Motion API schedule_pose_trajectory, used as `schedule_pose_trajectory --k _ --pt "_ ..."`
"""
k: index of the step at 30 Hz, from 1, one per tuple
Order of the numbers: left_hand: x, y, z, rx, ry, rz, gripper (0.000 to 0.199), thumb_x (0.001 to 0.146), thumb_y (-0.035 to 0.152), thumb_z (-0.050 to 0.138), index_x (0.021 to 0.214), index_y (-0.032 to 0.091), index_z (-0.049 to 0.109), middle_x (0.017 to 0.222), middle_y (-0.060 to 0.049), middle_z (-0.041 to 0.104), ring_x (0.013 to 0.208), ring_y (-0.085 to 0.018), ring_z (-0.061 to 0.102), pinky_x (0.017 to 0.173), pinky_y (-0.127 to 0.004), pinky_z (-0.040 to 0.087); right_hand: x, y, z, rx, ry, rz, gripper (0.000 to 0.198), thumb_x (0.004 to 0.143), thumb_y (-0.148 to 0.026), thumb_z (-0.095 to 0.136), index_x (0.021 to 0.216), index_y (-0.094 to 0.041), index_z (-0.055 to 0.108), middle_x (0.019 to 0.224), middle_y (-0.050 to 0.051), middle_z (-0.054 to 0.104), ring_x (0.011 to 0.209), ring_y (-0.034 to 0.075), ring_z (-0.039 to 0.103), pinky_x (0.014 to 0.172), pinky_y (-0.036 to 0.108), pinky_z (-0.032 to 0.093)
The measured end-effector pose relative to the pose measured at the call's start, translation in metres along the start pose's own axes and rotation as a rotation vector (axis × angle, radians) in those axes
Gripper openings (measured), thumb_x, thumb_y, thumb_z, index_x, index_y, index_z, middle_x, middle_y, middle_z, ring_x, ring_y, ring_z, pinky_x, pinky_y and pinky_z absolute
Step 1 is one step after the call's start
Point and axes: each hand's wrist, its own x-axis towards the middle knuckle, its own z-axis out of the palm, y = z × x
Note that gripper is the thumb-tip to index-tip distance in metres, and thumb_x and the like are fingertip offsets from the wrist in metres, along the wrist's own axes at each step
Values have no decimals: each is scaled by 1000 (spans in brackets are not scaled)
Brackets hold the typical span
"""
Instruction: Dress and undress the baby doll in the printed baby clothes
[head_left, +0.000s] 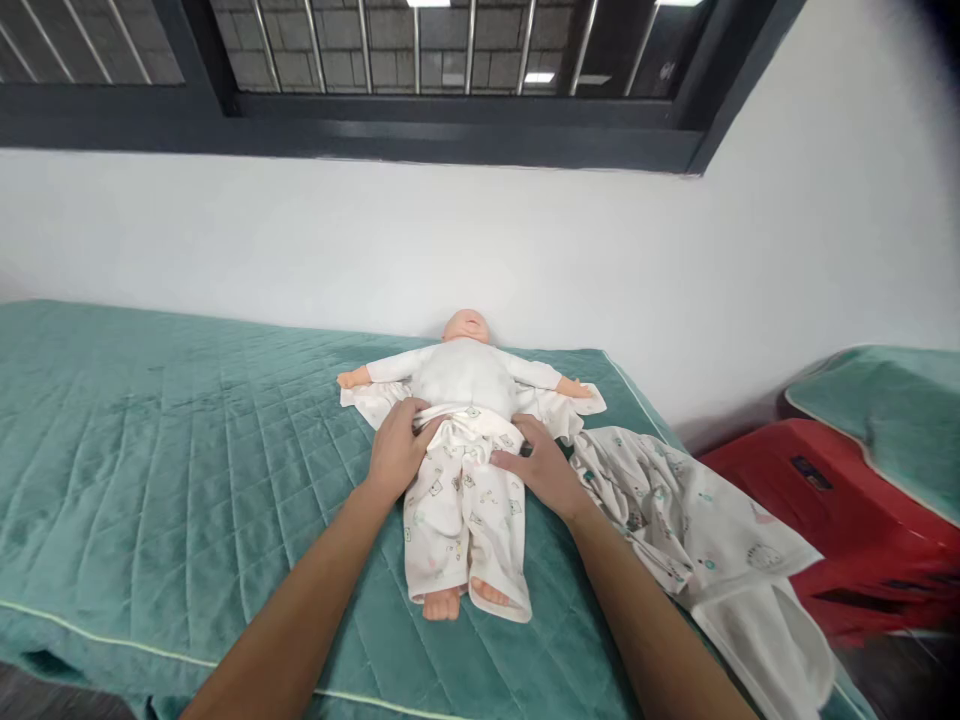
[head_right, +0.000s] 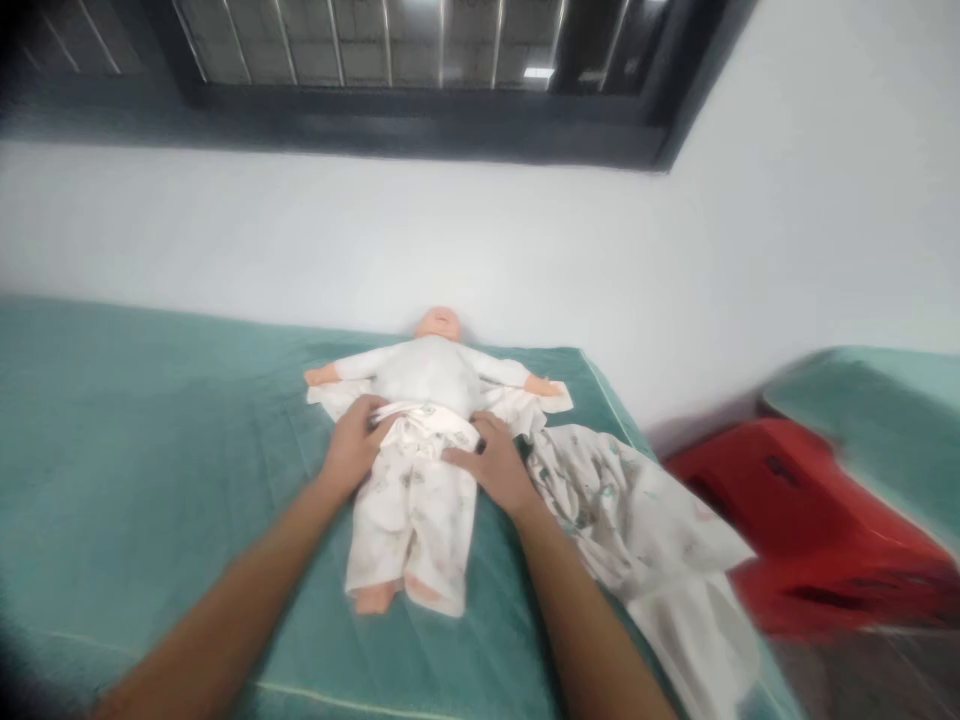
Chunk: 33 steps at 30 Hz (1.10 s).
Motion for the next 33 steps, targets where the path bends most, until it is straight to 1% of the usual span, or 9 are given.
schedule_pose_trajectory --k 3,8,11,14,16,20,24,29,33 --pt "-18 2 -2 159 85 14 34 90 53 49 89 20 61 90 -5 66 86 -22 58 82 -36 42 -1 0 2 -17 50 -71 40 69 -49 75 92 -19 62 119 9 51 117 28 48 107 41 35" --pt "-67 11 -14 88 125 17 34 92 50 47 79 21 60 79 -1 67 78 -19 56 83 -35 40 -1 1 5 -37 121 -144 29 71 -43 73 78 -18 59 111 9 49 107 26 51 100 40 38" --pt "-82 12 -20 -39 35 -85 30 87 51 55 91 22 61 89 -1 67 84 -20 57 80 -34 41 2 -1 6 -74 119 -236 24 74 -39 71 73 -19 57 102 7 55 100 25 52 93 39 40" --pt "-82 13 -22 -190 -87 -153 38 80 50 65 105 23 58 103 -2 65 92 -20 57 81 -32 43 -2 -6 4 -104 113 -295 22 76 -38 69 73 -19 58 90 6 58 95 25 52 89 39 39" --pt "-78 14 -22 -238 -110 -165 41 77 48 69 108 23 57 105 -1 64 93 -19 57 82 -31 43 -14 -10 3 -81 92 -262 23 77 -39 69 74 -19 59 84 4 58 88 23 53 83 36 40" --pt "-75 14 -21 -272 -100 -156 36 77 46 68 103 22 58 98 0 63 89 -17 57 80 -30 44 -55 -23 5 36 -5 -55 32 81 -46 68 72 -17 58 75 0 55 73 17 52 66 29 37" --pt "-77 10 -21 -271 -94 -117 30 80 44 66 99 22 59 95 0 64 86 -17 57 79 -30 43 -86 -32 14 155 -47 63 36 84 -50 66 75 -17 55 76 -1 55 71 14 49 61 26 34" --pt "-73 8 -19 -235 -85 -67 30 84 48 62 100 23 60 97 -1 66 87 -17 58 79 -30 44 -81 -32 19 135 2 104 39 84 -54 65 80 -17 55 77 -2 56 75 15 50 66 26 37" --pt "-59 7 -15 -194 -95 62 27 88 46 58 100 22 61 100 -2 66 93 -19 59 84 -32 43 -76 -33 21 120 13 115 39 84 -56 64 94 -18 59 88 -1 62 84 18 55 76 29 41"
